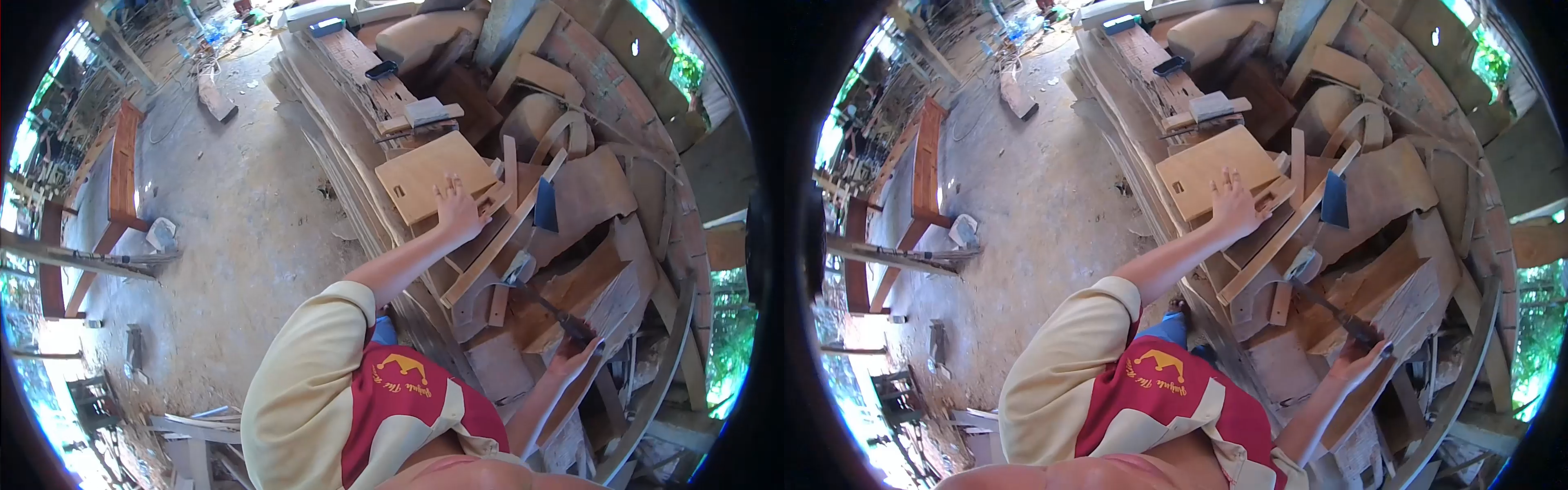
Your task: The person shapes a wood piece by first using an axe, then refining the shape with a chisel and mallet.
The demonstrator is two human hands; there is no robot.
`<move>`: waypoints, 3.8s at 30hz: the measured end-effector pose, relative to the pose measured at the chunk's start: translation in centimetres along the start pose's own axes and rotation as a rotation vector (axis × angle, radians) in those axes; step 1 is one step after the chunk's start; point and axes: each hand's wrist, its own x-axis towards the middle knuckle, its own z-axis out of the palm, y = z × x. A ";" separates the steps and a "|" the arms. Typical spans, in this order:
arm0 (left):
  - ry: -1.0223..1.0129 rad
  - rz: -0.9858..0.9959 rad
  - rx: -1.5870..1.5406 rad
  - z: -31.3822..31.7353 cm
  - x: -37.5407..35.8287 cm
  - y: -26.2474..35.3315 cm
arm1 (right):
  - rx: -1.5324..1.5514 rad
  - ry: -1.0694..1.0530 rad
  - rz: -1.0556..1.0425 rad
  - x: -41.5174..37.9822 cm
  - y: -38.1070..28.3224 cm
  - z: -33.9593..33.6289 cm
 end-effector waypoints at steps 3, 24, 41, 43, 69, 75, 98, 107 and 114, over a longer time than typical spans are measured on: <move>-0.177 0.110 -0.125 -2.0 -0.9 -2.3 | -0.080 0.019 -0.008 -0.1 1.5 2.5; -0.375 -0.629 -1.547 2.0 -2.1 -18.8 | -0.956 -0.402 0.518 7.8 15.1 17.0; -0.333 -0.474 -1.366 2.0 -1.8 -17.6 | -1.627 -0.316 -0.278 10.9 15.1 13.9; -0.357 -0.476 -1.375 2.3 -1.8 -17.8 | -1.694 -0.288 -0.340 11.4 15.6 13.8; -0.644 0.259 -0.417 -0.6 -9.8 -7.4 | -1.863 -0.120 -0.315 5.2 12.5 12.5; -0.562 0.254 -0.193 -0.9 -10.3 -2.7 | -2.038 -0.207 -0.132 1.9 13.3 11.2; -0.944 -0.455 -1.364 -1.6 -12.3 -0.7 | -0.637 -0.427 0.655 -7.8 9.2 2.1; -0.874 -0.334 -1.589 -2.6 -12.1 0.7 | -0.781 -0.460 0.524 -12.0 5.9 -0.5; -0.681 -0.233 -1.538 -4.5 -14.0 0.7 | -0.846 -0.543 0.367 -13.8 5.3 -2.7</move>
